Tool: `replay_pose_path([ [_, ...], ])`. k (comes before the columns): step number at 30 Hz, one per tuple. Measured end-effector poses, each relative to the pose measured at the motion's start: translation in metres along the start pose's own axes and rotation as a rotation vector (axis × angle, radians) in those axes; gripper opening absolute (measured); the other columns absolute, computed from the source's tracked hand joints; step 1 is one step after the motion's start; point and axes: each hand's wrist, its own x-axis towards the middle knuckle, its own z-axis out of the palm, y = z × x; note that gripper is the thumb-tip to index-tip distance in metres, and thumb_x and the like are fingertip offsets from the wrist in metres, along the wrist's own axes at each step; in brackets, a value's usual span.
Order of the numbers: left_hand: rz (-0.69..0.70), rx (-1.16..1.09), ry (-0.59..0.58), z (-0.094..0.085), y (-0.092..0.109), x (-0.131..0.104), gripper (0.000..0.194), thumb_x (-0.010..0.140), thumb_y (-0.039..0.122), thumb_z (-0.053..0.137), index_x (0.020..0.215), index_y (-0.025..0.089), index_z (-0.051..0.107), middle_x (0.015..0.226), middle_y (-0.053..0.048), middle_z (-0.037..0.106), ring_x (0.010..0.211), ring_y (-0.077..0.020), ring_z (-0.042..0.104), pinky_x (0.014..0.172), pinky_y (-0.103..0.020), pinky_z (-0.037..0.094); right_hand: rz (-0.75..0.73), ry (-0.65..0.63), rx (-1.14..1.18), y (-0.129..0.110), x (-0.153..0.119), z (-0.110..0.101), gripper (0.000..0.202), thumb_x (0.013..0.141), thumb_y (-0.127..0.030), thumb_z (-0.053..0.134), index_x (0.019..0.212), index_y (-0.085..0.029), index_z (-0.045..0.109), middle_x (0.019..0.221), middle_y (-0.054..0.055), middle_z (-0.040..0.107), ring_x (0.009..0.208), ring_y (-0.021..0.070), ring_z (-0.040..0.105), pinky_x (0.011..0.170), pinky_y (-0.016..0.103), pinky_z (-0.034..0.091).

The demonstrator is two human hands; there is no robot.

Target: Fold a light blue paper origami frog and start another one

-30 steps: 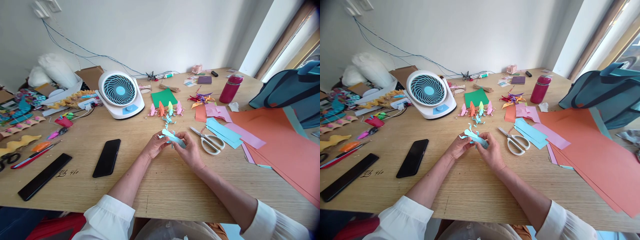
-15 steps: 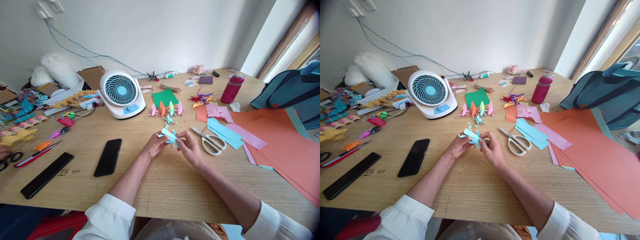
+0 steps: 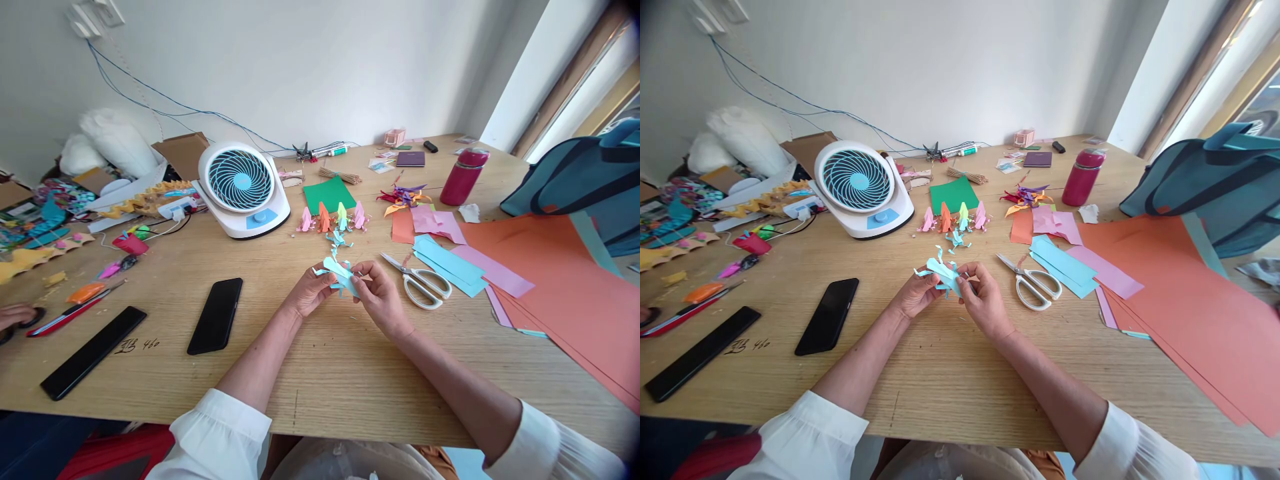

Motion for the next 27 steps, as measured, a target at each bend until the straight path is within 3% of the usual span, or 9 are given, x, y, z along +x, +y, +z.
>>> replay_pose_path([
  [6,0.035,-0.024,-0.007,0.005,-0.001,0.000,0.040,0.057,0.030,0.089,0.091,0.014,0.074,0.084,-0.003,0.071,0.073,-0.0111,0.062,0.071,-0.023,0.047,-0.014,0.036,-0.013,-0.003,-0.001,0.002,0.028,0.085,-0.047,0.061,0.091,-0.022,0.054,0.087,0.000,0.060,0.060,0.0106,0.056,0.052,0.025,0.049],
  [11,0.084,-0.032,-0.022,0.010,-0.002,-0.001,0.037,0.061,0.031,0.087,0.093,0.016,0.074,0.084,-0.002,0.071,0.074,-0.0110,0.063,0.071,-0.022,0.048,-0.049,0.048,-0.173,-0.006,-0.003,0.001,0.026,0.082,-0.041,0.068,0.093,-0.021,0.055,0.081,0.000,0.060,0.057,0.0112,0.054,0.052,0.026,0.045],
  [21,0.089,0.002,0.014,0.016,-0.002,-0.004,0.038,0.059,0.031,0.088,0.092,0.017,0.074,0.087,-0.002,0.071,0.076,-0.0122,0.062,0.072,-0.024,0.048,-0.307,0.105,-0.480,-0.007,-0.003,-0.001,0.015,0.082,-0.027,0.065,0.094,-0.023,0.057,0.094,0.005,0.059,0.082,0.0189,0.056,0.069,0.032,0.048],
  [27,0.081,-0.014,0.054,0.018,-0.006,-0.003,0.041,0.057,0.033,0.089,0.092,0.016,0.074,0.087,-0.002,0.070,0.077,-0.0126,0.062,0.073,-0.025,0.048,-0.354,0.124,-0.530,-0.012,-0.004,-0.001,0.011,0.085,-0.026,0.060,0.095,-0.023,0.056,0.093,0.006,0.059,0.084,0.0209,0.056,0.073,0.035,0.049],
])
